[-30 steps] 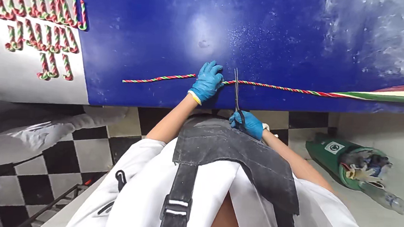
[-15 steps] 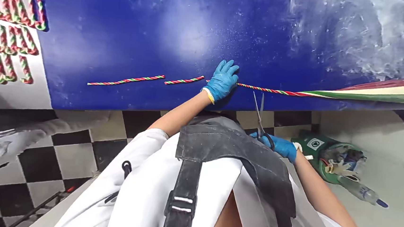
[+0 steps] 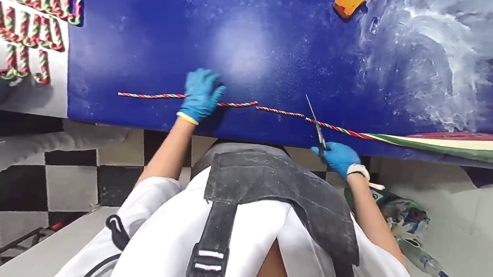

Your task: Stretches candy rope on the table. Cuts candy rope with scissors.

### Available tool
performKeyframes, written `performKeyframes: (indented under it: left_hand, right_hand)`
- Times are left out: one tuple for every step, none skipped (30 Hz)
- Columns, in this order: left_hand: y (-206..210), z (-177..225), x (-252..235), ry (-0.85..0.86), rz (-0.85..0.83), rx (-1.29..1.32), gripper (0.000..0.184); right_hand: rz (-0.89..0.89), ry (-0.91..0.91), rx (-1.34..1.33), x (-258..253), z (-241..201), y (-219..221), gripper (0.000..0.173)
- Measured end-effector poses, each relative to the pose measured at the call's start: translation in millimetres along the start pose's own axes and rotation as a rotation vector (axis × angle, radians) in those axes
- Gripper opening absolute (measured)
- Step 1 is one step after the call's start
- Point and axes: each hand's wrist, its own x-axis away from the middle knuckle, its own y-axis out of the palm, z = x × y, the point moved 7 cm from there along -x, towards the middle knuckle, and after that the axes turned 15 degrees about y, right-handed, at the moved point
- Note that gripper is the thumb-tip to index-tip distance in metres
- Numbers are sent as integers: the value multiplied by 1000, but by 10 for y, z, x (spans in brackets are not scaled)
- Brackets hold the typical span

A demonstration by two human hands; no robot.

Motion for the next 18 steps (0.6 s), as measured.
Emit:
performKeyframes:
  left_hand:
    - [-146,-406,213,-90,-1,-50,62]
    - [-277,-786,433,-172,-5,-89,62]
    - [-385,-1128,651,-240,-9,-107,62]
    - [-463,-1438,857,-300,-17,-113,63]
    - [-511,-1710,1041,-347,-30,-112,64]
    - [-531,-1948,1204,-378,-42,-111,64]
    - [-523,-2161,1348,-396,-52,-121,66]
    - [-510,-2317,1453,-408,-53,-126,66]
    - [-511,-2422,1518,-418,-38,-125,66]
    - [-508,-2508,1559,-421,-13,-129,65]
    - [-496,-2573,1584,-419,21,-141,65]
    - [-472,-2603,1596,-414,58,-146,65]
    - [-426,-2600,1598,-409,90,-143,65]
    - [-378,-2575,1584,-395,113,-144,65]
    - [-354,-2543,1536,-367,133,-149,64]
    - [-331,-2477,1503,-340,141,-141,63]
    - [-318,-2399,1449,-313,142,-125,63]
    - [-301,-2335,1386,-289,133,-115,62]
  right_hand:
    - [83,49,103,23,-79,-209,56]
    - [178,88,158,49,-199,-394,52]
    - [295,93,174,65,-352,-545,46]
    - [432,47,174,65,-529,-650,44]
    - [544,-44,144,39,-704,-691,48]
    - [626,-163,121,-23,-865,-656,59]
    - [672,-280,110,-115,-1004,-555,71]
    - [703,-382,101,-220,-1126,-426,80]
    - [718,-461,93,-323,-1235,-288,86]
    - [726,-514,91,-409,-1327,-154,91]
    - [745,-548,81,-462,-1405,-53,93]
    - [770,-566,59,-486,-1477,6,94]
    - [796,-581,46,-487,-1555,26,95]
    - [813,-600,46,-472,-1648,34,96]
    - [812,-617,56,-453,-1771,43,97]
    - [797,-632,71,-414,-1899,72,99]
    - [784,-651,81,-371,-2046,100,100]
    - [775,-672,81,-316,-2209,139,99]
